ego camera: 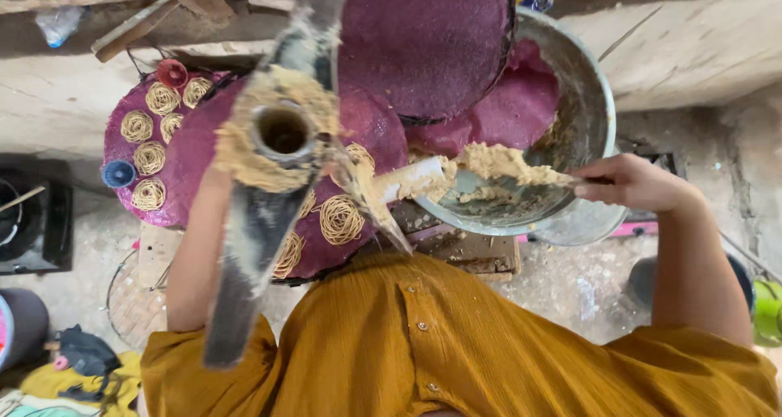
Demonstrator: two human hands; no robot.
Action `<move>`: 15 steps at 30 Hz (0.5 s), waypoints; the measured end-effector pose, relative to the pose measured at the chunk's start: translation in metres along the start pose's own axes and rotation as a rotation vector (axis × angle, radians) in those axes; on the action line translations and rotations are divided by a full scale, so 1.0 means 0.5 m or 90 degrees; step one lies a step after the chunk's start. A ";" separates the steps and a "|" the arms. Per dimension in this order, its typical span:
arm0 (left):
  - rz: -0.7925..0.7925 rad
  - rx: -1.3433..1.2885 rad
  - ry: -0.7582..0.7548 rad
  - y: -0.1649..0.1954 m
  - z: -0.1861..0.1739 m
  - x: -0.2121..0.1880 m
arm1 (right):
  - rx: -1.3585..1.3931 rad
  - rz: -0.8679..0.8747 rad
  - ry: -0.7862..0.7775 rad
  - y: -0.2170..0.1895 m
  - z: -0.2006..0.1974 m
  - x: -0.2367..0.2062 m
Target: The person uses a manual dough extruder, loading dough into the tube and turning the handle to press out strands onto round purple trays, forming spiral nests. They cut the extruded strands with a stick, arrange the nests on the trays, and reload the press with more dough to continue.
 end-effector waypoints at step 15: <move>-0.249 0.335 -0.252 -0.067 0.276 0.100 | -0.665 0.098 0.160 -0.567 -0.099 -0.235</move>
Point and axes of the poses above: each hand's wrist, its own x-axis towards the middle knuckle, its own z-axis out of the palm, y = z × x, the point moved 10 cm from there along x, towards the middle knuckle, and after that the axes turned 10 degrees about -y, right-handed, at the moved point
